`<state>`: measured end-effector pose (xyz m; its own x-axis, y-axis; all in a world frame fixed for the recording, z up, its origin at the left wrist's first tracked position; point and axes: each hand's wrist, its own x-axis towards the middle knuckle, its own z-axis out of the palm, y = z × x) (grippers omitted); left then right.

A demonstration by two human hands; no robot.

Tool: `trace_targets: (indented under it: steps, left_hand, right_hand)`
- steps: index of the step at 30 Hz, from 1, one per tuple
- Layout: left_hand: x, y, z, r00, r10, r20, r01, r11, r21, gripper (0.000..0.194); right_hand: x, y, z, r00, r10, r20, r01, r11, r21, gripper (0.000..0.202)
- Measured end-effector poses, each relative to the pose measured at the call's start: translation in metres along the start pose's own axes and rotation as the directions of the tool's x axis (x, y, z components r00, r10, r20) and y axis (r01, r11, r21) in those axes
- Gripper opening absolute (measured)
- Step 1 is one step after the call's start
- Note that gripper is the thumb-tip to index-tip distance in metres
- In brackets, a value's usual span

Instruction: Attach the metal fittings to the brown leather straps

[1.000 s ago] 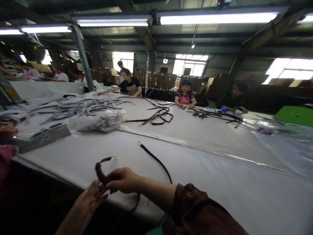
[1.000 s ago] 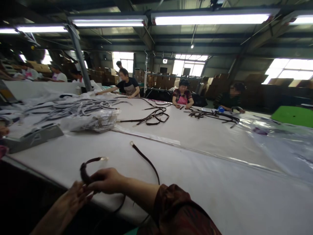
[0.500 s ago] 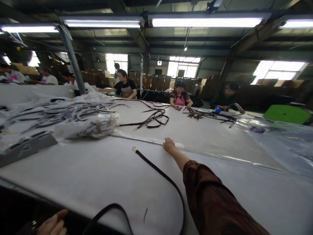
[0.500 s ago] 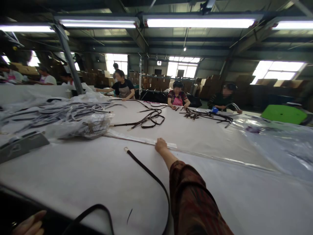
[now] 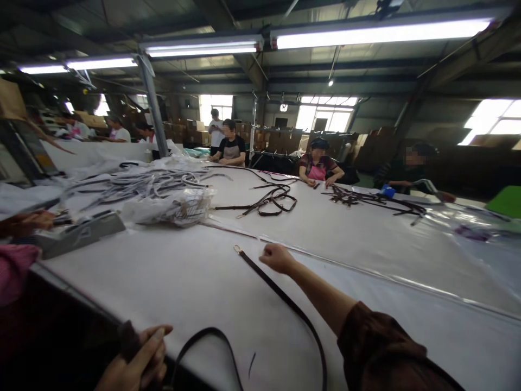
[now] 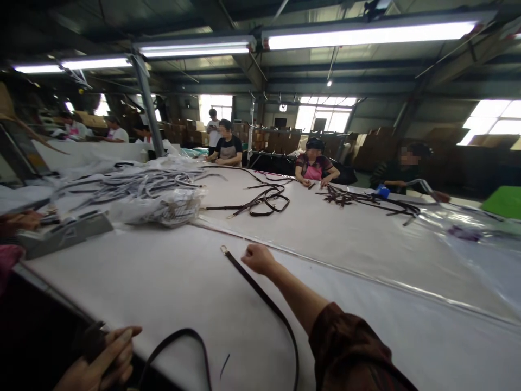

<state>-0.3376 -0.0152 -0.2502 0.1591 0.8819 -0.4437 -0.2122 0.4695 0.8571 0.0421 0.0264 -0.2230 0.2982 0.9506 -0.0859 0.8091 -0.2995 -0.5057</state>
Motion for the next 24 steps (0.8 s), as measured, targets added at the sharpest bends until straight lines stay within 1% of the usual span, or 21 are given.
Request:
trace_targets:
  steps: [2, 3, 4, 5, 6, 8, 10, 11, 13, 16, 18, 20, 22, 23, 24]
  left_hand:
    - [-0.007, 0.002, 0.009, 0.999, -0.018, 0.045, 0.016, 0.999, 0.048, 0.06]
    - [-0.011, 0.001, 0.014, 0.998, -0.017, 0.067, 0.012, 0.998, 0.068, 0.061]
    - [-0.015, 0.001, 0.017, 0.995, -0.027, 0.092, 0.019, 0.996, 0.082, 0.061]
    - [-0.02, -0.001, 0.02, 0.992, -0.046, 0.121, 0.035, 0.996, 0.086, 0.06]
    - [-0.024, -0.003, 0.021, 0.986, -0.066, 0.15, 0.054, 0.995, 0.08, 0.057]
    - [-0.031, -0.006, 0.019, 0.976, -0.102, 0.192, 0.092, 0.994, 0.059, 0.05]
    - [-0.038, -0.009, 0.013, 0.974, -0.103, 0.201, 0.099, 0.995, 0.03, 0.047]
    - [-0.041, -0.009, 0.01, 0.975, -0.102, 0.199, 0.101, 0.995, 0.014, 0.046]
    - [-0.046, -0.011, 0.005, 0.969, -0.111, 0.221, 0.119, 0.993, -0.019, 0.046]
    - [-0.052, -0.015, 0.003, 0.942, -0.129, 0.311, 0.147, 0.988, -0.036, 0.047]
    - [-0.053, -0.019, 0.004, 0.932, -0.093, 0.35, 0.111, 0.993, -0.031, 0.048]
    - [-0.052, -0.022, 0.003, 0.94, -0.052, 0.336, 0.065, 0.998, -0.027, 0.049]
    - [-0.048, -0.022, 0.0, 0.958, -0.05, 0.282, 0.057, 0.998, -0.015, 0.051]
    - [-0.046, -0.022, -0.003, 0.967, -0.05, 0.248, 0.055, 0.998, -0.014, 0.052]
    - [-0.045, -0.021, -0.005, 0.975, -0.044, 0.217, 0.049, 0.999, -0.018, 0.053]
  right_hand:
    - [-0.034, -0.039, 0.029, 0.988, -0.092, 0.123, 0.068, 0.98, 0.186, 0.019]
    - [-0.053, -0.059, 0.045, 0.965, -0.158, 0.208, 0.056, 0.902, 0.427, 0.02]
    - [-0.072, -0.077, 0.061, 0.931, -0.236, 0.279, 0.014, 0.785, 0.62, 0.023]
    - [-0.089, -0.093, 0.077, 0.901, -0.302, 0.313, -0.033, 0.671, 0.741, 0.027]
    - [-0.105, -0.108, 0.092, 0.871, -0.346, 0.348, -0.099, 0.572, 0.814, 0.031]
    - [-0.132, -0.129, 0.114, 0.849, -0.372, 0.377, -0.212, 0.414, 0.885, 0.04]
    - [-0.15, -0.14, 0.126, 0.844, -0.361, 0.398, -0.288, 0.322, 0.902, 0.047]
    - [-0.156, -0.142, 0.128, 0.839, -0.361, 0.407, -0.307, 0.303, 0.902, 0.048]
    - [-0.167, -0.142, 0.125, 0.815, -0.399, 0.42, -0.316, 0.301, 0.9, 0.045]
    - [-0.179, -0.137, 0.117, 0.749, -0.492, 0.445, -0.319, 0.321, 0.892, 0.037]
    - [-0.185, -0.133, 0.116, 0.722, -0.538, 0.435, -0.293, 0.331, 0.897, 0.037]
    - [-0.188, -0.128, 0.118, 0.696, -0.592, 0.406, -0.271, 0.308, 0.912, 0.04]
    - [-0.184, -0.114, 0.116, 0.677, -0.622, 0.394, -0.291, 0.266, 0.919, 0.04]
    - [-0.179, -0.103, 0.111, 0.683, -0.619, 0.387, -0.313, 0.231, 0.921, 0.038]
    - [-0.171, -0.088, 0.101, 0.717, -0.592, 0.367, -0.328, 0.179, 0.928, 0.036]
